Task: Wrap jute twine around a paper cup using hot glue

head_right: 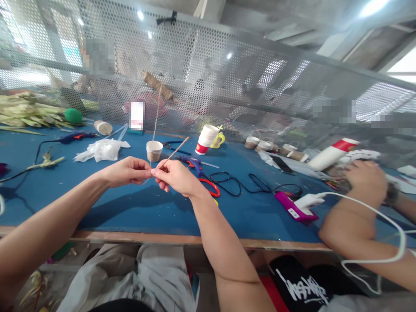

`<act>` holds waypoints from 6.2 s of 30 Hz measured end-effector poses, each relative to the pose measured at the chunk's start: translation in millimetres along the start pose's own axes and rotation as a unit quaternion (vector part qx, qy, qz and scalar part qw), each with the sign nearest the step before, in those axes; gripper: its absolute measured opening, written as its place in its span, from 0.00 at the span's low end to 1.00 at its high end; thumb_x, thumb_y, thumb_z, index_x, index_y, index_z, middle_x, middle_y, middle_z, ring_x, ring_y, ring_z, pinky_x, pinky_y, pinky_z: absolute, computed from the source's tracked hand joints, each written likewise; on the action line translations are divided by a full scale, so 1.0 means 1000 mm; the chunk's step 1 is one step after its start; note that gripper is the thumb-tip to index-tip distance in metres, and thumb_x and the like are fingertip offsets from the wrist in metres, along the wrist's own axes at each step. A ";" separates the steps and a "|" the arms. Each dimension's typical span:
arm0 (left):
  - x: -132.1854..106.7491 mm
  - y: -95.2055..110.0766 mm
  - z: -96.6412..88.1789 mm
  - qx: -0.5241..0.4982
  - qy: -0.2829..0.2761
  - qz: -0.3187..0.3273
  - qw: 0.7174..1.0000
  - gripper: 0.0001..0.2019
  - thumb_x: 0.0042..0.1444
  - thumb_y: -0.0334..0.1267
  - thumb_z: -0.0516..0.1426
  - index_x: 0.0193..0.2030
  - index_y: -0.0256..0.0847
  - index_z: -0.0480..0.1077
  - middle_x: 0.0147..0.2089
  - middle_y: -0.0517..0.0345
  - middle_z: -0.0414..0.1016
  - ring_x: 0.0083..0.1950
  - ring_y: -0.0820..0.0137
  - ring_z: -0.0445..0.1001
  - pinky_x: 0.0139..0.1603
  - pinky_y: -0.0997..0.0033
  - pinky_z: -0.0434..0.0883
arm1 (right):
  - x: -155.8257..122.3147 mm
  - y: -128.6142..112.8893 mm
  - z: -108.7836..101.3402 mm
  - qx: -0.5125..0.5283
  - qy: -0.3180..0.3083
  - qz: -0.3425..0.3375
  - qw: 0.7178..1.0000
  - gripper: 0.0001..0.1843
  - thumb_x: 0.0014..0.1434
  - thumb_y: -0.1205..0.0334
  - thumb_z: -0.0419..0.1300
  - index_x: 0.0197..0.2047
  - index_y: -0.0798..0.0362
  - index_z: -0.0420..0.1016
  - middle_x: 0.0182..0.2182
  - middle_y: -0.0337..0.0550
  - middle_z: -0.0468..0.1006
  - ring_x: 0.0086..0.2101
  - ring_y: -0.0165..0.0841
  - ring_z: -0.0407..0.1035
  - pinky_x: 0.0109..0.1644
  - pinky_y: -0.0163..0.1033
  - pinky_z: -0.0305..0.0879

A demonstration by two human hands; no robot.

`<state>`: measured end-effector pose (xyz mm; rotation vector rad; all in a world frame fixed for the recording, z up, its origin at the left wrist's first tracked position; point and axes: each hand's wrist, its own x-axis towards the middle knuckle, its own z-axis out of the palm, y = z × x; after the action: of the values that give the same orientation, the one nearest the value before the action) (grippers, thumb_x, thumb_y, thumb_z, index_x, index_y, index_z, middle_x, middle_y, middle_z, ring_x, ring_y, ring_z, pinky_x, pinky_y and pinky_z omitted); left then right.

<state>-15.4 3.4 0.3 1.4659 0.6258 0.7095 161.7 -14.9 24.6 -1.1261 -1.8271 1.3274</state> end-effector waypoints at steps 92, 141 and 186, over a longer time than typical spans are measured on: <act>-0.007 0.012 0.000 0.100 -0.021 0.032 0.994 0.07 0.48 0.37 0.58 0.31 0.34 0.67 0.24 0.65 0.63 0.23 0.80 0.57 0.23 0.78 0.56 | -0.007 -0.004 -0.005 0.051 -0.058 -0.023 0.997 0.10 0.50 0.60 0.61 0.29 0.56 0.65 0.19 0.34 0.68 0.18 0.21 0.63 0.17 0.28 0.58; -0.003 0.003 -0.001 -0.032 -0.052 0.022 0.998 0.10 0.47 0.36 0.61 0.30 0.34 0.64 0.24 0.66 0.63 0.21 0.83 0.56 0.21 0.78 0.51 | -0.004 -0.002 -0.003 0.081 -0.041 -0.016 0.996 0.14 0.46 0.57 0.65 0.27 0.56 0.65 0.16 0.31 0.67 0.15 0.20 0.60 0.14 0.26 0.53; -0.003 0.002 0.004 -0.041 -0.042 -0.003 0.998 0.15 0.43 0.43 0.63 0.28 0.32 0.66 0.22 0.65 0.61 0.20 0.83 0.53 0.21 0.77 0.48 | -0.004 -0.001 -0.005 0.062 -0.041 -0.043 0.996 0.12 0.50 0.58 0.62 0.30 0.57 0.66 0.19 0.34 0.68 0.18 0.21 0.62 0.17 0.28 0.57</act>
<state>-14.3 -1.4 2.8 1.4095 0.5318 0.6579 167.2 -16.9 26.9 -0.9294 -1.8041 1.4341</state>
